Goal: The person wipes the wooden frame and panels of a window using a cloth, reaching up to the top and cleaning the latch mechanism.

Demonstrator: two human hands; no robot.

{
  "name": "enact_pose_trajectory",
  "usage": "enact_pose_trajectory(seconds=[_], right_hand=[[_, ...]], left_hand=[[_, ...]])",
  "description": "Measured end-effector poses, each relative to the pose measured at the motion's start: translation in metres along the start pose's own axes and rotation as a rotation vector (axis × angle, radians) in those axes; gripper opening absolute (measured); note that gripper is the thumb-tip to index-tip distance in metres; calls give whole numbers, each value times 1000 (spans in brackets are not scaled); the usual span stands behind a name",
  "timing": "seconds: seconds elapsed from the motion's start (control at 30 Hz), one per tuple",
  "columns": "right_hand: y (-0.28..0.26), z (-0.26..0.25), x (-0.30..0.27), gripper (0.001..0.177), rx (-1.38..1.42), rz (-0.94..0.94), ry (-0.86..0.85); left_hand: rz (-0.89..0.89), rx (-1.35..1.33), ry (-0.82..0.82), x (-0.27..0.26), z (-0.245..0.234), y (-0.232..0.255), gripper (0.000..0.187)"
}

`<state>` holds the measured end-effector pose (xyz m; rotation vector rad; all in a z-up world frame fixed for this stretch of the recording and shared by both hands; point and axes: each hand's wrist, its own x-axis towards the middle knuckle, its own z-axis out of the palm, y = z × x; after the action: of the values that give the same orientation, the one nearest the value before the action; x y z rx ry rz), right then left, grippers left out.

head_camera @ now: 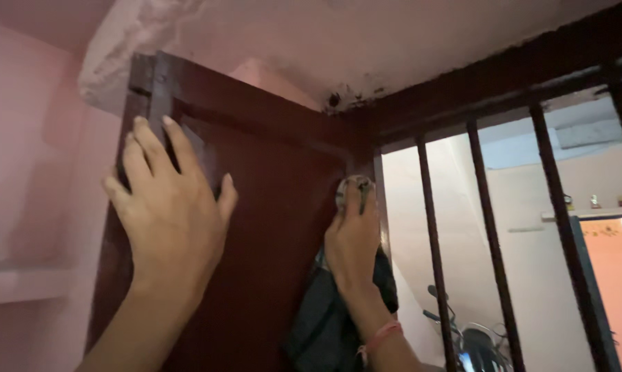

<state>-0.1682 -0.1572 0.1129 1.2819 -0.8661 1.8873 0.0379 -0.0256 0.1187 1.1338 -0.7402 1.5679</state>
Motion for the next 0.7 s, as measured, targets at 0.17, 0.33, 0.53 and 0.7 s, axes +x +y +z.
enact_pose_trajectory(seconds=[0.17, 0.33, 0.53, 0.7], right_hand=[[11, 9, 34, 53, 78, -206, 62], [18, 22, 62, 51, 132, -232, 19], [13, 27, 61, 54, 86, -217, 38], [-8, 11, 56, 47, 171, -100, -93]], left_hand=[[20, -29, -20, 1, 1, -4, 83], [40, 1, 0, 0, 3, -5, 84], [36, -264, -51, 8, -4, -17, 78], [41, -494, -114, 12, -15, -39, 68]])
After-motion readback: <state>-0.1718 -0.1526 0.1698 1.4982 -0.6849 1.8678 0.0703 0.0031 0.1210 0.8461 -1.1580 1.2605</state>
